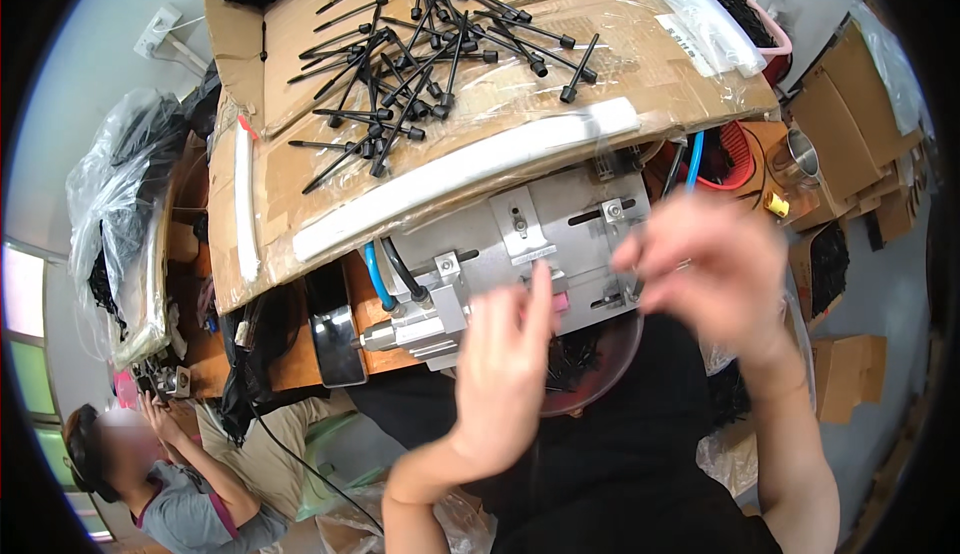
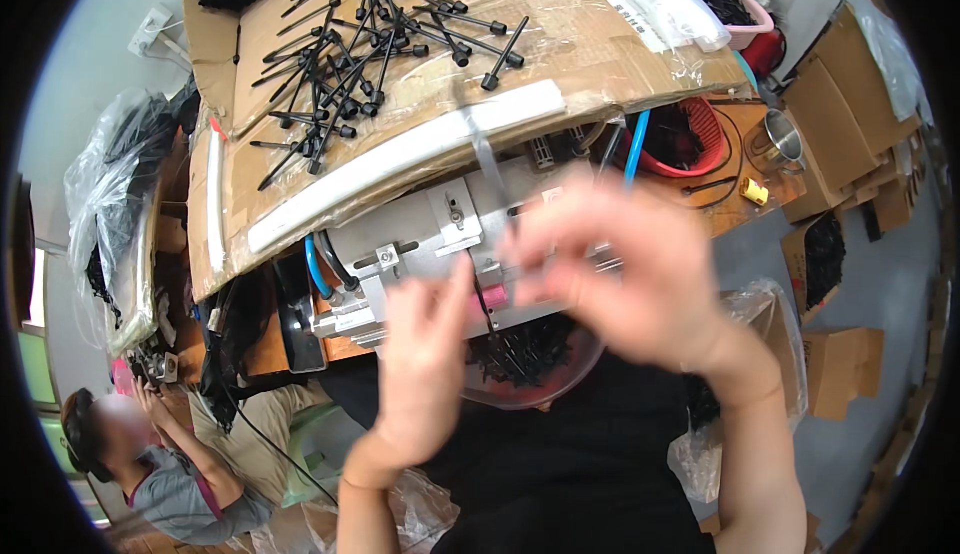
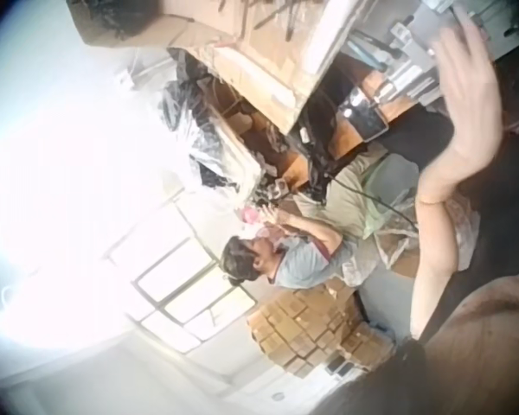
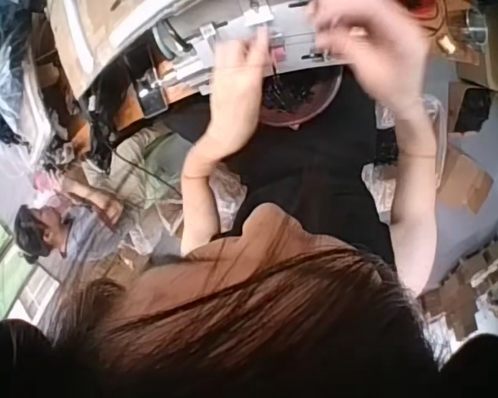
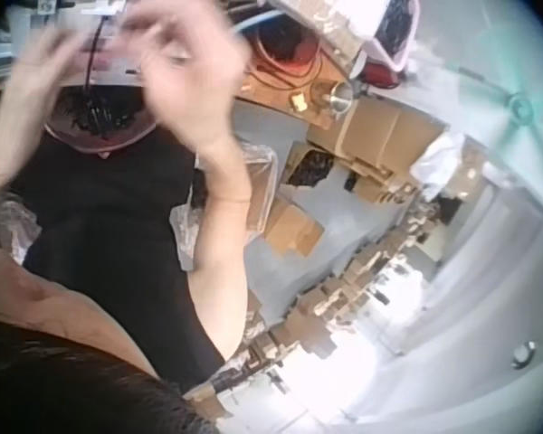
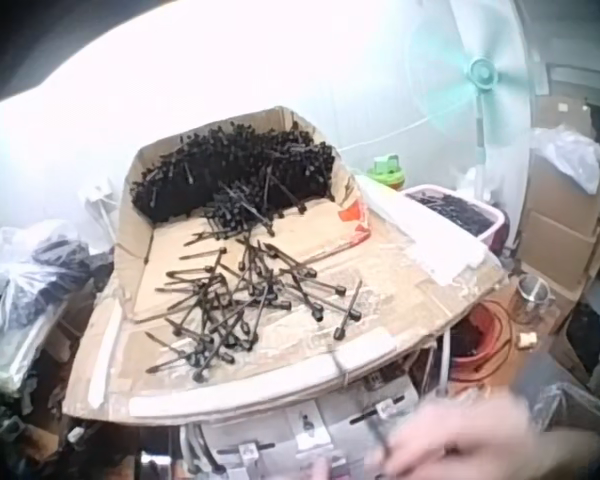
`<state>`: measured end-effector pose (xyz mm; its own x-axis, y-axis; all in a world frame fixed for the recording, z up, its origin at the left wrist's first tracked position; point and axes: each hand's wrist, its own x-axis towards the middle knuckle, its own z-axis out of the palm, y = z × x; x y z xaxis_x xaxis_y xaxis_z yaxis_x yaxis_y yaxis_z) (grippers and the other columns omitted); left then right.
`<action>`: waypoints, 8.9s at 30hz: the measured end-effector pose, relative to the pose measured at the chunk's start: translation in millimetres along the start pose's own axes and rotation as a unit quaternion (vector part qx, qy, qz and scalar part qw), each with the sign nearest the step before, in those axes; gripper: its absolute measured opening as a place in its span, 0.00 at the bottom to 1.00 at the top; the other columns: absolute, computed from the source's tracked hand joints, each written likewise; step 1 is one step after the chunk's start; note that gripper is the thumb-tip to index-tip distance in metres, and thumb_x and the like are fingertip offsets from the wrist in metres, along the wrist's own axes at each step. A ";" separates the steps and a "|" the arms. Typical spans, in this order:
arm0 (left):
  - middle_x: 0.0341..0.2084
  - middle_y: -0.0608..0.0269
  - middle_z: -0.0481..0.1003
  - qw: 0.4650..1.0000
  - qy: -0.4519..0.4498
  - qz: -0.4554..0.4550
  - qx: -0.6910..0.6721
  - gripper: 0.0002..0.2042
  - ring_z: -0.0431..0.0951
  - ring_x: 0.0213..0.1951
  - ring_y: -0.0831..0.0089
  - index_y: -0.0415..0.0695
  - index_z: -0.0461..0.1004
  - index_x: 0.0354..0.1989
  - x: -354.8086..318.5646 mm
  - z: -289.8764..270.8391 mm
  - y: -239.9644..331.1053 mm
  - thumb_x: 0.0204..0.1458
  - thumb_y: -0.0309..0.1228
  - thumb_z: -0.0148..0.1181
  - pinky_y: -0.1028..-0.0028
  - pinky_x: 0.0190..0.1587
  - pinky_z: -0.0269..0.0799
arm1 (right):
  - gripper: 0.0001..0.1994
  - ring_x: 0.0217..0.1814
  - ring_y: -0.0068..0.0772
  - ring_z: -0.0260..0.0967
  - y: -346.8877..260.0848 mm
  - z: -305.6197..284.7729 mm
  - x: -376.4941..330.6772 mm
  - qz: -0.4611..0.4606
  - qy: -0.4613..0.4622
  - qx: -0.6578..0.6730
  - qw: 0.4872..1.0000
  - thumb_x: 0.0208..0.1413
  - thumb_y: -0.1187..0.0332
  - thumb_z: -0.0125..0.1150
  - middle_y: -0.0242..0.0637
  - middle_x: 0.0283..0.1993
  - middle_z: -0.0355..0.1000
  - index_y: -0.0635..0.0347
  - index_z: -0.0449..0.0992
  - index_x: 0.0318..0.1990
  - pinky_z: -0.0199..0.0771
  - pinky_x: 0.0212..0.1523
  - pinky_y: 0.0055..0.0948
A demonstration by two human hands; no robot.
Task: The person repeatedly picks up black plastic cable ties from a cardboard box and inserts them into a manual crimping machine. They press a pink lever to secure the ties and then place the finished items into a clear plastic bowl below. The process is continuous and repetitive throughout the clip.
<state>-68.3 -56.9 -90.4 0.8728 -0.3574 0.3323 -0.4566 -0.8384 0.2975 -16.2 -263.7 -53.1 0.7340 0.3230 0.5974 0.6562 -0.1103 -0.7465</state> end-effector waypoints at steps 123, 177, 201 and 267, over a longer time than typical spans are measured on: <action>0.38 0.54 0.69 0.998 -0.014 -0.048 -0.026 0.33 0.69 0.39 0.58 0.32 0.59 0.65 -36.3 46.4 23.8 0.48 0.21 0.63 0.63 0.43 0.68 | 0.23 0.29 0.39 0.70 5.7 41.0 -76.5 0.085 0.038 -0.207 0.974 0.46 0.71 0.71 0.41 0.33 0.73 0.68 0.75 0.52 0.71 0.30 0.31; 0.36 0.56 0.69 0.998 -0.006 -0.063 0.027 0.35 0.69 0.40 0.60 0.31 0.58 0.66 -36.6 42.0 33.6 0.47 0.23 0.65 0.64 0.44 0.68 | 0.13 0.36 0.29 0.71 0.6 2.6 -68.1 0.112 0.096 0.029 0.989 0.47 0.81 0.70 0.40 0.38 0.79 0.67 0.77 0.41 0.71 0.36 0.25; 0.34 0.53 0.69 0.983 0.140 -0.059 0.101 0.14 0.67 0.39 0.57 0.41 0.75 0.49 101.1 -34.3 -71.9 0.55 0.31 0.61 0.62 0.45 0.64 | 0.32 0.24 0.32 0.63 31.5 79.7 -101.1 0.040 -0.054 -0.192 0.979 0.45 0.78 0.69 0.35 0.24 0.63 0.70 0.67 0.61 0.67 0.26 0.32; 0.37 0.53 0.69 0.998 -0.021 -0.044 -0.042 0.34 0.69 0.40 0.57 0.31 0.60 0.65 -40.2 45.5 17.4 0.45 0.17 0.64 0.63 0.45 0.67 | 0.16 0.34 0.26 0.75 1.3 -18.8 -4.6 0.091 0.134 0.074 0.984 0.53 0.81 0.64 0.42 0.39 0.78 0.67 0.74 0.50 0.74 0.28 0.20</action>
<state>-103.5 -75.9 -139.3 0.9160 -0.3016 0.2645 -0.3886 -0.8308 0.3984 -15.5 -283.0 -51.3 0.8696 0.0497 0.4912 0.4918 0.0002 -0.8707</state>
